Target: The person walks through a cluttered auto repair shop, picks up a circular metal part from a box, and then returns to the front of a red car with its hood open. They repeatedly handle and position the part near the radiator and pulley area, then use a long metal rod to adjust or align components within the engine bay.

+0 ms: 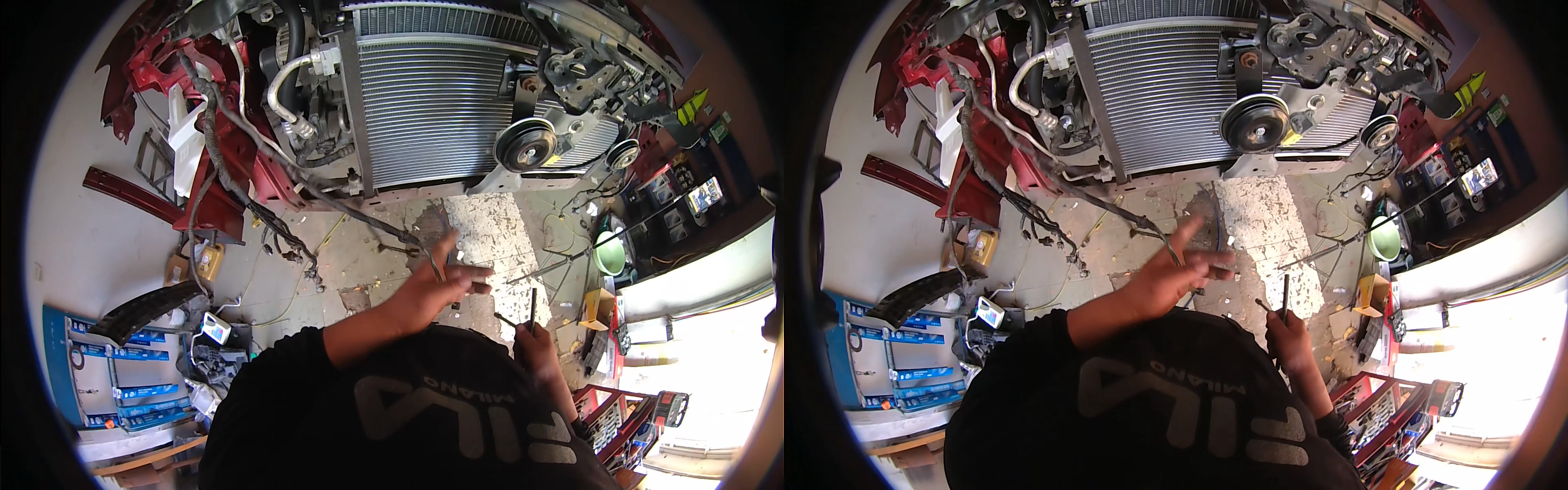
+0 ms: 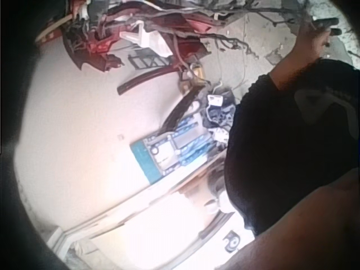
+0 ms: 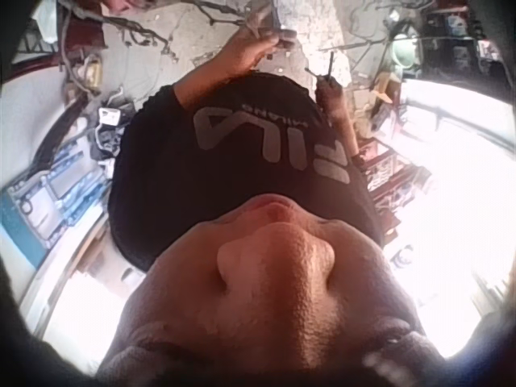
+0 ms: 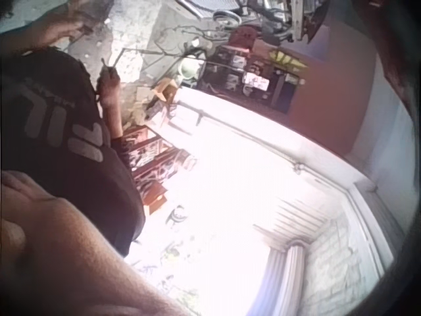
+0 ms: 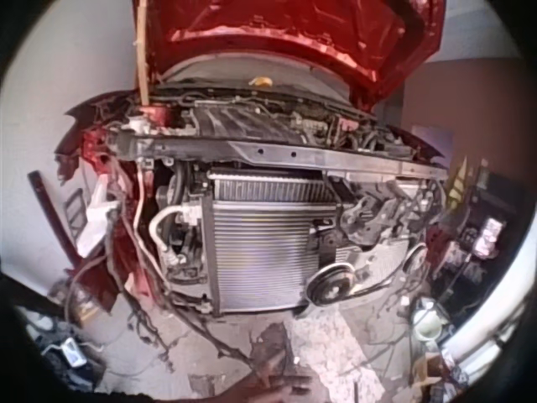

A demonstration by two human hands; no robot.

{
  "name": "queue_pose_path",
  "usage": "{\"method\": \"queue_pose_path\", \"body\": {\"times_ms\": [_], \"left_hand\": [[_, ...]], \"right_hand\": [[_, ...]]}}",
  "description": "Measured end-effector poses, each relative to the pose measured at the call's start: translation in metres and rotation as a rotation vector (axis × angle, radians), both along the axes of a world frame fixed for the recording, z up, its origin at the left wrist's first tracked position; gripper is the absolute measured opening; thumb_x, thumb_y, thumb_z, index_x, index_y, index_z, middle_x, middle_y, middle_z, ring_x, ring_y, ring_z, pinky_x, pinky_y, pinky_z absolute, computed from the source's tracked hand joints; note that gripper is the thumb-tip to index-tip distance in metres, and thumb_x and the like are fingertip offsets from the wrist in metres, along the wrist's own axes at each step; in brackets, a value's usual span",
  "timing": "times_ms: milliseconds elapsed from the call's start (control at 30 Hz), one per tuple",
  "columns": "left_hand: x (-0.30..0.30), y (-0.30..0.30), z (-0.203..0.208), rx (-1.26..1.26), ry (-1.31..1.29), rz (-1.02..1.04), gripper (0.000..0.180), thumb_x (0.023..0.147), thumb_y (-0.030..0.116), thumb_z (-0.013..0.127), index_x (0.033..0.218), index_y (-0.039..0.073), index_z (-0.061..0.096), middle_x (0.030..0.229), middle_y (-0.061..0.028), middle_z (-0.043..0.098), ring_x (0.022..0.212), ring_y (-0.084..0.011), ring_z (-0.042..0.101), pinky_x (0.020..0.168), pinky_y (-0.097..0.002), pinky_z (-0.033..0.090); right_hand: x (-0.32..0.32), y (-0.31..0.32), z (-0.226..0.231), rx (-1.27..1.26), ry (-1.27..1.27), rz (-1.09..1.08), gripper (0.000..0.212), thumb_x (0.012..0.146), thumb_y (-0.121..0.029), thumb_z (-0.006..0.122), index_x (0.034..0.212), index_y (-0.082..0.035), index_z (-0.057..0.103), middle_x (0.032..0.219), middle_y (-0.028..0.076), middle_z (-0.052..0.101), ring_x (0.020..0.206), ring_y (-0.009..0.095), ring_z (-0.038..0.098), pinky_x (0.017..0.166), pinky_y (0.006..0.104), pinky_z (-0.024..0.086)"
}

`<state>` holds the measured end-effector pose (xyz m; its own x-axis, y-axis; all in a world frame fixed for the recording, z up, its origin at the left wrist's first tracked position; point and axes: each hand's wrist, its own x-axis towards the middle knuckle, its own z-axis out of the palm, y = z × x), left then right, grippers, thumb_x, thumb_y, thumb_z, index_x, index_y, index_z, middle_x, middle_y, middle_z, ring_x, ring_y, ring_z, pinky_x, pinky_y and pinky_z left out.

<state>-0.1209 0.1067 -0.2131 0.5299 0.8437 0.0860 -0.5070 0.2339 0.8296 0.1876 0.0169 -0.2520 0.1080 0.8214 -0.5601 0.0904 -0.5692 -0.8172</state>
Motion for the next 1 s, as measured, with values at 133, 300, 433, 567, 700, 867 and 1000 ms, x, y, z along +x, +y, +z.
{"method": "queue_pose_path", "body": {"times_ms": [133,300,433,567,700,867,1000], "left_hand": [[-0.005,0.013,-0.011,0.398,0.56,0.022,0.047,0.11,0.028,0.068,0.149,0.004,0.055,0.141,-0.0196,0.067,0.123,-0.0312,0.069,0.1,-0.0438,0.055],[-0.026,0.02,0.011,0.692,0.861,0.053,0.027,0.106,0.028,0.072,0.111,0.002,0.071,0.109,-0.022,0.073,0.094,-0.0392,0.072,0.082,-0.0439,0.056],[-0.032,0.021,0.032,0.588,0.836,0.061,0.021,0.108,0.022,0.073,0.11,0.001,0.07,0.084,-0.0079,0.071,0.075,-0.0196,0.065,0.072,-0.0373,0.052],[-0.03,0.031,0.044,0.669,0.618,0.389,0.016,0.108,0.018,0.071,0.11,0.002,0.071,0.089,-0.0057,0.07,0.08,-0.0145,0.062,0.074,-0.0338,0.051],[-0.026,0.044,0.061,0.494,0.281,0.576,0.015,0.111,0.013,0.066,0.113,0.0,0.071,0.106,-0.009,0.074,0.099,-0.0164,0.069,0.086,-0.0329,0.055],[-0.023,0.067,0.09,0.452,0.066,0.585,0.023,0.113,0.013,0.064,0.123,-0.006,0.069,0.109,-0.0139,0.078,0.102,-0.0199,0.076,0.093,-0.0366,0.061],[-0.025,0.072,0.104,0.497,0.141,0.568,0.024,0.113,0.013,0.061,0.127,-0.005,0.069,0.109,-0.0148,0.078,0.102,-0.0218,0.077,0.092,-0.0388,0.062]], "right_hand": [[0.004,0.002,-0.006,0.005,0.017,0.01,0.029,0.111,-0.033,0.067,0.098,-0.008,0.06,0.07,0.0,0.058,0.051,0.011,0.051,0.046,0.0306,0.042],[0.005,0.003,-0.014,0.028,0.01,-0.016,0.028,0.111,-0.032,0.066,0.096,-0.009,0.058,0.069,-0.001,0.056,0.05,0.011,0.05,0.046,0.0301,0.041],[0.004,0.003,-0.016,0.011,0.032,-0.018,0.029,0.111,-0.032,0.066,0.095,-0.01,0.056,0.068,-0.001,0.055,0.05,0.01,0.049,0.045,0.0301,0.04],[0.002,0.002,-0.013,0.019,0.028,0.011,0.028,0.111,-0.032,0.066,0.096,-0.01,0.057,0.069,-0.001,0.055,0.051,0.01,0.049,0.046,0.0299,0.04],[0.0,0.0,-0.009,0.013,0.009,0.016,0.029,0.11,-0.033,0.067,0.097,-0.009,0.058,0.069,-0.002,0.056,0.052,0.01,0.049,0.047,0.0299,0.04],[0.001,-0.006,-0.008,0.023,-0.038,0.028,0.029,0.11,-0.034,0.067,0.097,-0.009,0.06,0.07,-0.002,0.056,0.053,0.01,0.049,0.048,0.0302,0.039],[0.004,-0.012,-0.012,0.028,-0.035,0.025,0.028,0.11,-0.033,0.067,0.097,-0.009,0.06,0.07,-0.002,0.056,0.054,0.01,0.049,0.049,0.0302,0.039]]}}
